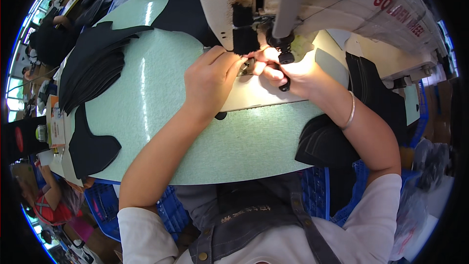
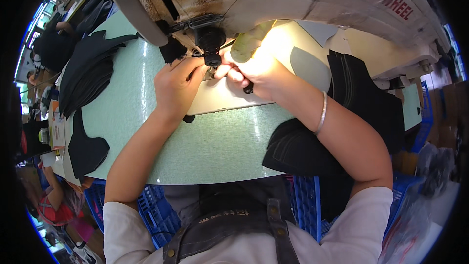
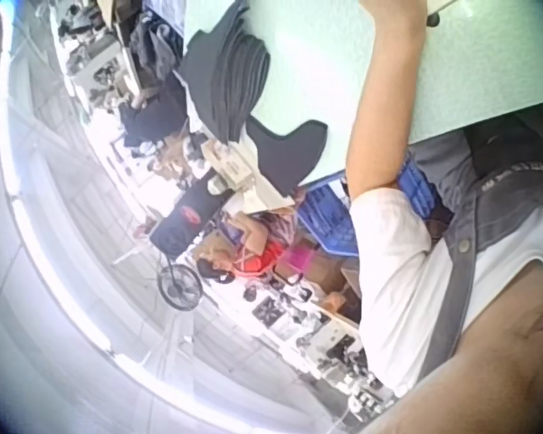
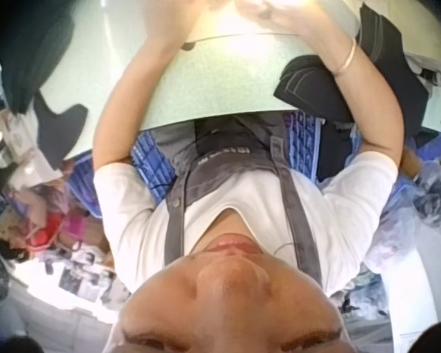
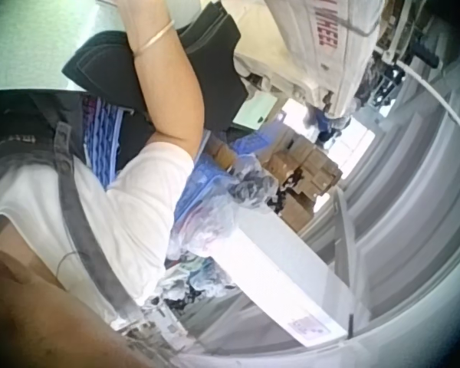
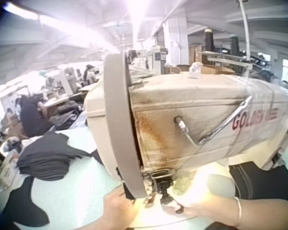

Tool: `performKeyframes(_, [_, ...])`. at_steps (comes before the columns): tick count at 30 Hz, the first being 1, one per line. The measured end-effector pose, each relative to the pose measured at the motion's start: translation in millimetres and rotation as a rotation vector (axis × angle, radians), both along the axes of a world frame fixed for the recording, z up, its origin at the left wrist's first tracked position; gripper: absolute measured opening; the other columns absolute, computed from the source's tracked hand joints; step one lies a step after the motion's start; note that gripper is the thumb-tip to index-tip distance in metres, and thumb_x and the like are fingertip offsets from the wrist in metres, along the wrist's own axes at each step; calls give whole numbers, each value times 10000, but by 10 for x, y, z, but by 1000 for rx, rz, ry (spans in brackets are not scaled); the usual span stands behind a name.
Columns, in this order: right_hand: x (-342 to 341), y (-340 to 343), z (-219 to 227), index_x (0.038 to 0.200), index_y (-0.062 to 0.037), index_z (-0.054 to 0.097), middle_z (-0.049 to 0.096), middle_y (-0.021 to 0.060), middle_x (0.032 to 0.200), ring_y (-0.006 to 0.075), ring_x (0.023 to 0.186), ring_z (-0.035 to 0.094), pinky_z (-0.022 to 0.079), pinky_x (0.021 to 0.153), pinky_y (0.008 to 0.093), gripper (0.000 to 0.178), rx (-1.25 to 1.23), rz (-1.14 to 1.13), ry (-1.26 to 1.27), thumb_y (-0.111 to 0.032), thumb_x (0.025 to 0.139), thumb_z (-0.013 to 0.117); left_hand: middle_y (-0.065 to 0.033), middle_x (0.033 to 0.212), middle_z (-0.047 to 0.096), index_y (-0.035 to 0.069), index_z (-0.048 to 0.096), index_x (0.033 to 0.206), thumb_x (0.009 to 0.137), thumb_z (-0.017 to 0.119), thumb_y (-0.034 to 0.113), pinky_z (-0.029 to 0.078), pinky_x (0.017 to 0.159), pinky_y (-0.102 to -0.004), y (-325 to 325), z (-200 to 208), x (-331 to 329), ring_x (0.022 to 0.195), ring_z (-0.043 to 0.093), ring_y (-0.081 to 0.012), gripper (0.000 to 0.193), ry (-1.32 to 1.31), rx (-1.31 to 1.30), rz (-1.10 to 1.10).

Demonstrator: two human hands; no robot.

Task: The person sews fabric pieces together using a sewing machine by aligning the edges of cutouts, feeding them under the needle to stitch them together, and stacking the sewn pieces.

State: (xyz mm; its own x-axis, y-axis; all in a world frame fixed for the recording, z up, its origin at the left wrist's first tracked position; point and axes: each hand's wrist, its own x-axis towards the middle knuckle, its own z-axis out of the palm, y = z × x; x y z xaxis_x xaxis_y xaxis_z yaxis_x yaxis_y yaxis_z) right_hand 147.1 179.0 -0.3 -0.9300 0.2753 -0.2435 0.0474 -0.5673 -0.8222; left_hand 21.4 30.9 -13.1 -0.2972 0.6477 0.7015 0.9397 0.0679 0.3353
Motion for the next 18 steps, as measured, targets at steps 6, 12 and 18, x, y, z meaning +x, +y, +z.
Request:
performKeyframes(6, [-109,-70,-29,879,-88,558,668,126,767,81,519,461,335,440,223,163,-51,48,32,-216,979,555,-33,760,603,68,659,773,737,741,88,485,556,-336,-11,19,1,658,607,-221,91,5,-37,7])
performKeyframes(12, [-145,-273,55,851,-44,622,538,4,644,64,501,329,232,472,230,334,197,-115,-336,-318,1002,508,-30,803,628,77,669,824,742,724,65,491,567,-332,-9,9,11,677,616,-219,99,-32,-1,-20])
performKeyframes(18, [-60,-278,7,803,-35,602,396,-21,533,82,499,298,214,481,244,388,440,-40,-339,-351,996,486,-18,801,621,91,665,821,727,720,60,488,566,-332,-10,-1,18,678,611,-214,114,-72,14,-28])
